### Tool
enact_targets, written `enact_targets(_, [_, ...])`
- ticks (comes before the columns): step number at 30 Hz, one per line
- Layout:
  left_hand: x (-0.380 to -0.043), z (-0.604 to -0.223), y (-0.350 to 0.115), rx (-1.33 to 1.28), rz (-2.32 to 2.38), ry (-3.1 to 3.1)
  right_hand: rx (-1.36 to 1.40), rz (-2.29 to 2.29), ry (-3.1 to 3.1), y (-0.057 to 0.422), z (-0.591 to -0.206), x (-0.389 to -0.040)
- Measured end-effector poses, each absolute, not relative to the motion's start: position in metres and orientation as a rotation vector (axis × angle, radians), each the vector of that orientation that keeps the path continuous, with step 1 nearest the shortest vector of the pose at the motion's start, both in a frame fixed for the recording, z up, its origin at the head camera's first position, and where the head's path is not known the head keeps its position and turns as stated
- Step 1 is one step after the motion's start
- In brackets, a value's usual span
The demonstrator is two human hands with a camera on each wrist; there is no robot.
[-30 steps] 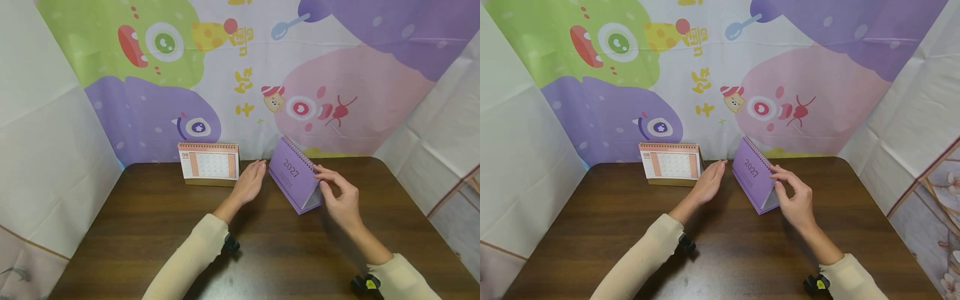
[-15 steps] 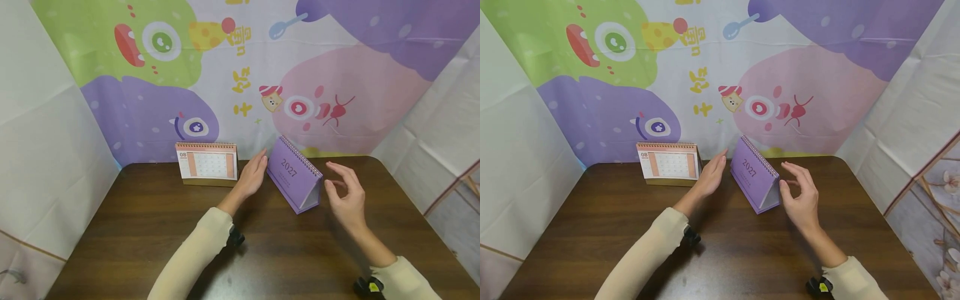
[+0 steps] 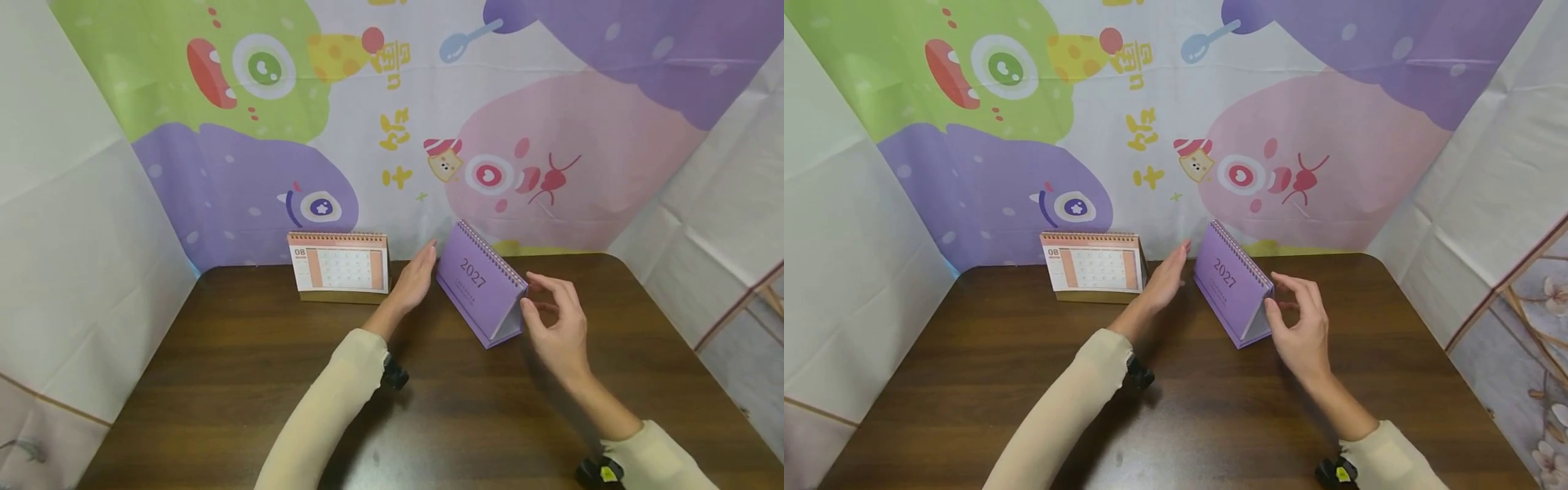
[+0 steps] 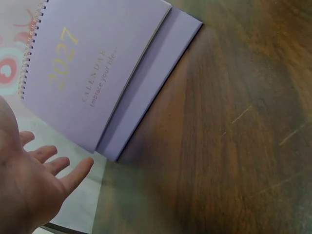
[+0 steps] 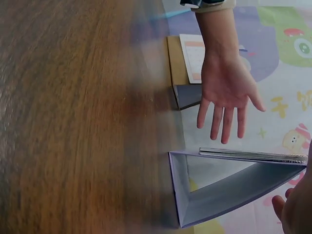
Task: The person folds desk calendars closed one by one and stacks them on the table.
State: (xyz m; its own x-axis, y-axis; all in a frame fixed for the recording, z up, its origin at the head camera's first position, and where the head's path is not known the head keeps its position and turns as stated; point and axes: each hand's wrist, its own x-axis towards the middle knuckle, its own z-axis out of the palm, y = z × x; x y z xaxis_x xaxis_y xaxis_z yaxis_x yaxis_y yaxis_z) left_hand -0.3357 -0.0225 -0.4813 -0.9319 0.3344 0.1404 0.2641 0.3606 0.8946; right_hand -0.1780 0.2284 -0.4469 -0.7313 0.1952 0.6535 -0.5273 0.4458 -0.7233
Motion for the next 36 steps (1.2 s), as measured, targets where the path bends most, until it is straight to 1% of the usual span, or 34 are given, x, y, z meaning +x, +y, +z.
enact_targets(4, [-0.316,-0.458,-0.017,0.494,1.680,2.508,0.258,1.349,-2.013,0.227,-0.449,-0.180])
enact_targets(8, [-0.312,-0.455,-0.014,0.518,1.707,2.480,0.246,1.358,-2.018,0.226,-0.451,-0.181])
enact_targets(11, [-0.316,-0.460,-0.012,0.530,1.738,2.416,0.238,1.369,-2.017,0.225,-0.452,-0.182])
enact_targets(18, [-0.351,-0.500,-0.007,0.566,1.747,2.436,0.212,1.386,-2.017,0.221,-0.452,-0.183])
enact_targets(22, [-0.351,-0.499,-0.005,0.557,1.745,2.419,0.205,1.380,-2.021,0.219,-0.452,-0.185])
enact_targets(23, [-0.358,-0.507,-0.004,0.576,1.732,2.431,0.204,1.378,-2.023,0.218,-0.452,-0.185])
enact_targets(28, [-0.360,-0.513,-0.003,0.548,1.703,2.412,0.194,1.367,-2.030,0.217,-0.452,-0.186])
enact_targets(29, [-0.360,-0.513,-0.003,0.554,1.698,2.411,0.192,1.367,-2.029,0.216,-0.452,-0.186])
enact_targets(30, [-0.353,-0.505,-0.004,0.540,1.703,2.396,0.190,1.366,-2.028,0.216,-0.453,-0.187])
enact_targets(36, [-0.355,-0.503,-0.004,0.609,1.684,2.425,0.183,1.373,-2.019,0.217,-0.453,-0.189])
